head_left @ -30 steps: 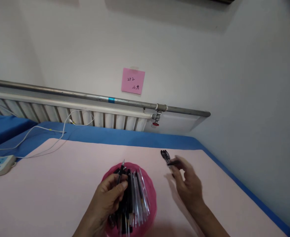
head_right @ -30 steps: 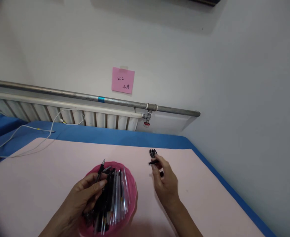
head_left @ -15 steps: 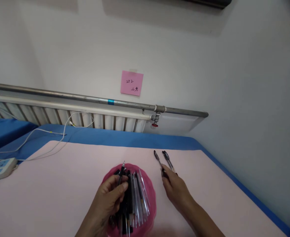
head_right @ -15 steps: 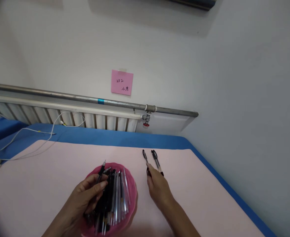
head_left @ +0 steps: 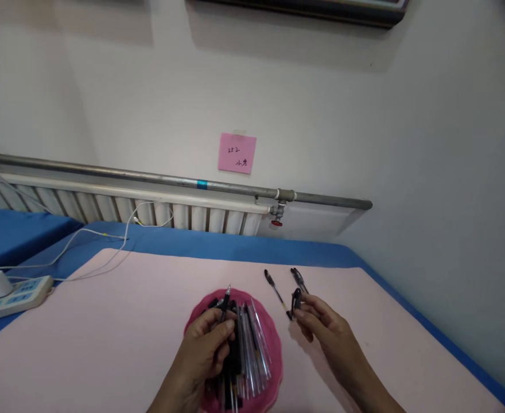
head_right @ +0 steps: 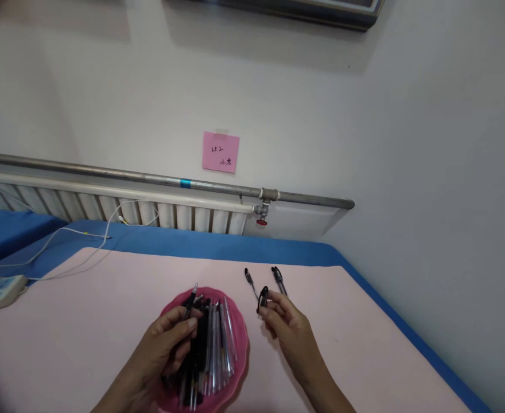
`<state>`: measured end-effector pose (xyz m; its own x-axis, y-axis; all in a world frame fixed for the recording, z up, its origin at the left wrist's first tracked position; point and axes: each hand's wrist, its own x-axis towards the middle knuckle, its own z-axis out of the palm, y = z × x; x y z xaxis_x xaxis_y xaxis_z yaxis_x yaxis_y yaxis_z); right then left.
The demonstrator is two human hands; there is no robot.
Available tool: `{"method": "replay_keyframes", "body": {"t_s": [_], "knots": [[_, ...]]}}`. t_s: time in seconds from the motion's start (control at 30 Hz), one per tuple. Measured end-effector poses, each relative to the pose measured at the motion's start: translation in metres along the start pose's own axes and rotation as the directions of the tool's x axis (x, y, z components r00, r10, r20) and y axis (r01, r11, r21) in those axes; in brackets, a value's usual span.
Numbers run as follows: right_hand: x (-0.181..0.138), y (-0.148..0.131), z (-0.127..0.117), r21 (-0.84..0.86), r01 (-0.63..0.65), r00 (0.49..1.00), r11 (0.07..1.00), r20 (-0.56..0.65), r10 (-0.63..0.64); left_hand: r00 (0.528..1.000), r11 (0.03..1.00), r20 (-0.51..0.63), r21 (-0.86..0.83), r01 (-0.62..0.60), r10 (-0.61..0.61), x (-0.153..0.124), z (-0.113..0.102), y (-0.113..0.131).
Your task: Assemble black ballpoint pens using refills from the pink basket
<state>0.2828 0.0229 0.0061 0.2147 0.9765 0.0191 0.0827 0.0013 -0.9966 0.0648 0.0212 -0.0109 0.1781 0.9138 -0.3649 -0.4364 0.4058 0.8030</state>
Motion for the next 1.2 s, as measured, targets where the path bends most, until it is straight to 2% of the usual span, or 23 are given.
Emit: {"method": "replay_keyframes", "body": {"t_s": [0.17, 0.27, 0.5, 0.67, 0.93, 1.2], "knots": [[-0.034, 0.002, 0.001, 0.138, -0.100, 0.992, 0.985, 0.093, 0.087, 0.994, 1.000, 0.109, -0.019, 0.014, -0.012, -0.003, 0.000, -0.003], [-0.062, 0.005, 0.000, 0.204, -0.110, 0.992, 0.973, 0.085, 0.095, 0.986, 1.000, 0.168, -0.002, 0.010, -0.010, -0.010, 0.009, -0.007], [-0.125, -0.003, 0.003, 0.378, -0.076, 0.995, 0.923, 0.084, 0.047, 0.959, 0.997, 0.277, 0.060, 0.048, -0.063, -0.050, 0.043, -0.026], [-0.153, 0.002, 0.004, 0.372, -0.069, 0.991, 0.926, 0.129, 0.022, 0.927, 0.996, 0.369, 0.083, 0.044, -0.072, -0.078, 0.049, -0.044], [-0.176, 0.015, 0.004, 0.334, -0.064, 0.988, 0.940, 0.155, 0.012, 0.954, 0.999, 0.296, 0.039, 0.026, -0.036, -0.107, 0.041, -0.056], [-0.192, 0.019, -0.001, 0.392, -0.092, 0.985, 0.915, 0.173, 0.024, 0.975, 0.994, 0.221, -0.110, 0.027, -0.002, -0.127, 0.037, -0.059]]}}
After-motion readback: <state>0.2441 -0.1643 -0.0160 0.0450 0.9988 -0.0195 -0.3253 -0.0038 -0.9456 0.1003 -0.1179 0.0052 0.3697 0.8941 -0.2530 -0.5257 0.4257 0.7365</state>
